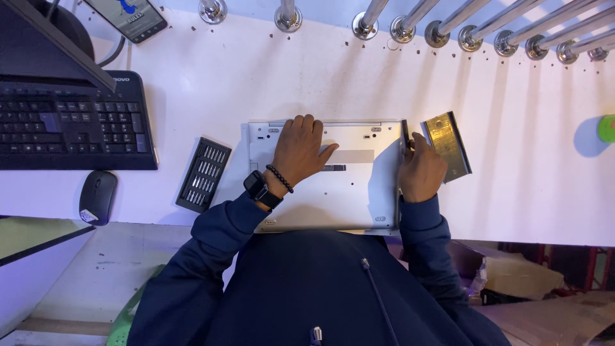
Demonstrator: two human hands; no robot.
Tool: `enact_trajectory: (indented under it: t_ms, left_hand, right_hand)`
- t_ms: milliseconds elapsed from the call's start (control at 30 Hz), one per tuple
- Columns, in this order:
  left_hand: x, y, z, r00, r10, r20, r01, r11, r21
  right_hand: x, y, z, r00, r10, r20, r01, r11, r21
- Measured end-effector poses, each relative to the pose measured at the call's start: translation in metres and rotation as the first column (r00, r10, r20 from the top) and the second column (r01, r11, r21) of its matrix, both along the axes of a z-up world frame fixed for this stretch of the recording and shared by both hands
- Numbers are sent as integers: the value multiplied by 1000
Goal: Removing screws and prying off the back cover of a laptop for repair
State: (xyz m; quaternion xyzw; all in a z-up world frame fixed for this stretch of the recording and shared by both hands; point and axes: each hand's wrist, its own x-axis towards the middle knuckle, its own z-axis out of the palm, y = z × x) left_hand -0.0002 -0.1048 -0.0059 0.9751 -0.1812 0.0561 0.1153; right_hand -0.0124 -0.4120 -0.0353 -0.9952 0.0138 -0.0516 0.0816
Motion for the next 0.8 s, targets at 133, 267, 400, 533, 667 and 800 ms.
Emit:
enact_trajectory:
  t_ms: [133,267,400,533,667,800]
  left_hand:
    - [7,2,-6,999,23,28,-21,997,-75]
    - [4,-1,-17,994,88,65,-75,981,-178]
    - [-3,-6,-7,988,133,76,-114,970,-215]
    - [-6,-6,-17,986,119,118,-87,964,-252]
    - [-3,-5,-18,984,131,124,-94,959,-269]
    - [-3,-6,-18,987,137,90,-105,951,-292]
  right_hand:
    - [10,13,43,987,5,163,-41,974,223]
    - [6,34,61,974,-50,221,-157,554,818]
    - [8,60,55,955,-65,288,-251,338,907]
    - [11,73,60,906,8,424,-380,459,803]
    - [18,69,60,867,54,495,-440,546,712]
    - [22,66,64,844,90,529,-466,613,638]
